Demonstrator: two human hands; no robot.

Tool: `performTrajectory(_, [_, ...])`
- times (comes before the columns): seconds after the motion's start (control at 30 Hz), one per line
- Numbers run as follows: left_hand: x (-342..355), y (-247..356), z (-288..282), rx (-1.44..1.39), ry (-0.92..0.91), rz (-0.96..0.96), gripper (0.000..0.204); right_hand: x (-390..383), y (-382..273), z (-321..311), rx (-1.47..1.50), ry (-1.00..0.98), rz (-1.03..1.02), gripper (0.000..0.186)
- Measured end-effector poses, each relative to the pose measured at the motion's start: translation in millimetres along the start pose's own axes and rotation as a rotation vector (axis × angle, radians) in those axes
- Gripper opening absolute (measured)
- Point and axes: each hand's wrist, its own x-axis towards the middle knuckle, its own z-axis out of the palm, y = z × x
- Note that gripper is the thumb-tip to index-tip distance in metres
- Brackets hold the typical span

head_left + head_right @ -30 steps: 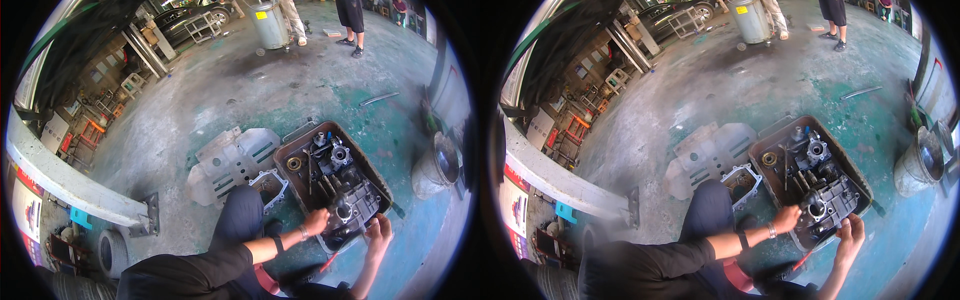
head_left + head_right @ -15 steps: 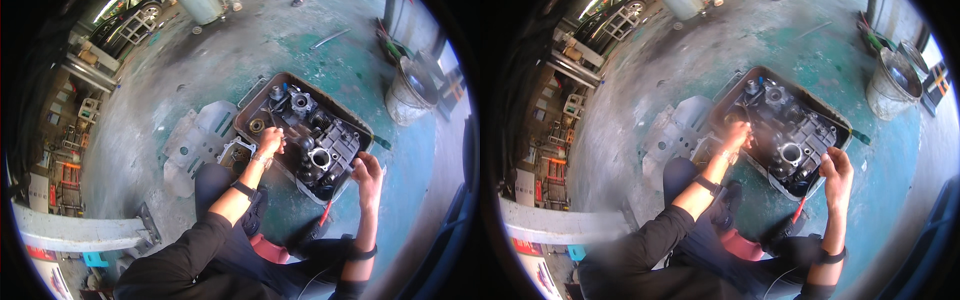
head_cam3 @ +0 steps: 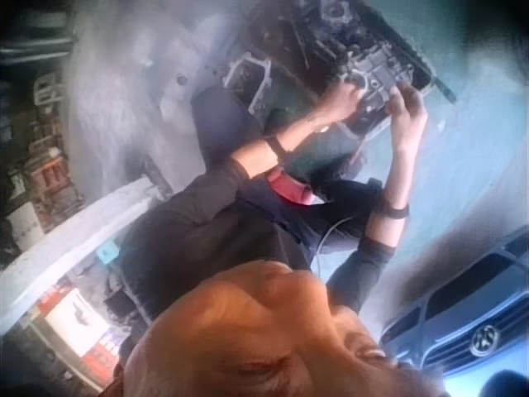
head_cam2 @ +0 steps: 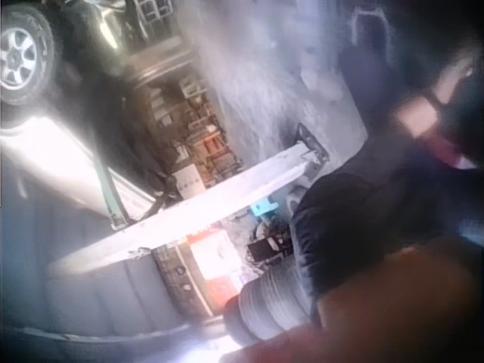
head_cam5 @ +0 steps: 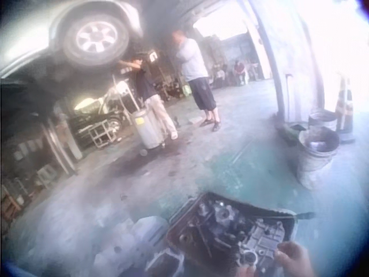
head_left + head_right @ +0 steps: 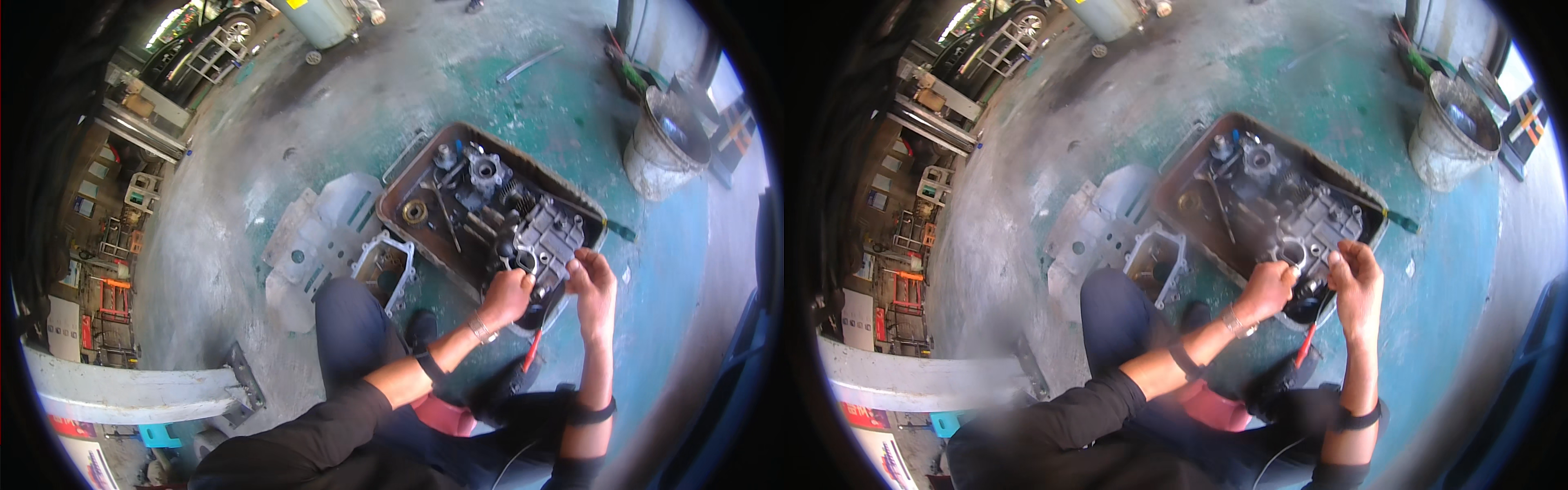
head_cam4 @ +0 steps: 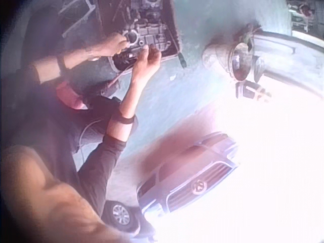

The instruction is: The person sits on the floor and uses a screwdriver to remove a bolt from a disassembled engine block. They then use a socket wrench to loosen and remove another bolt from the same engine component.

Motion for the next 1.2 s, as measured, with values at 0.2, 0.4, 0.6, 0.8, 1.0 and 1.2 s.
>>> performTrajectory(0.2, [21,37,-48,-0.175,0.121,0.008,0.037,-2,-4,3,0.033,0.009,-0.01,0.027])
performTrajectory(0.4, [56,-3,-106,-0.397,0.32,-0.097,0.036,-3,-2,-3,0.051,0.022,-0.01,0.025])
performTrajectory(0.6, [68,-29,-106,-0.439,0.356,-0.096,0.041,-2,-3,-2,0.033,0.0,-0.015,0.029])
performTrajectory(0.8, [47,-10,-88,-0.329,0.338,-0.028,0.042,-1,3,-2,0.033,0.001,-0.012,0.03])
performTrajectory(1.0, [0,3,7,0.02,0.217,0.209,0.037,0,2,-1,-0.004,-0.003,-0.029,0.032])
performTrajectory(1.2, [-4,-55,0,0.127,0.182,0.093,0.034,1,3,1,0.01,-0.01,-0.013,0.029])
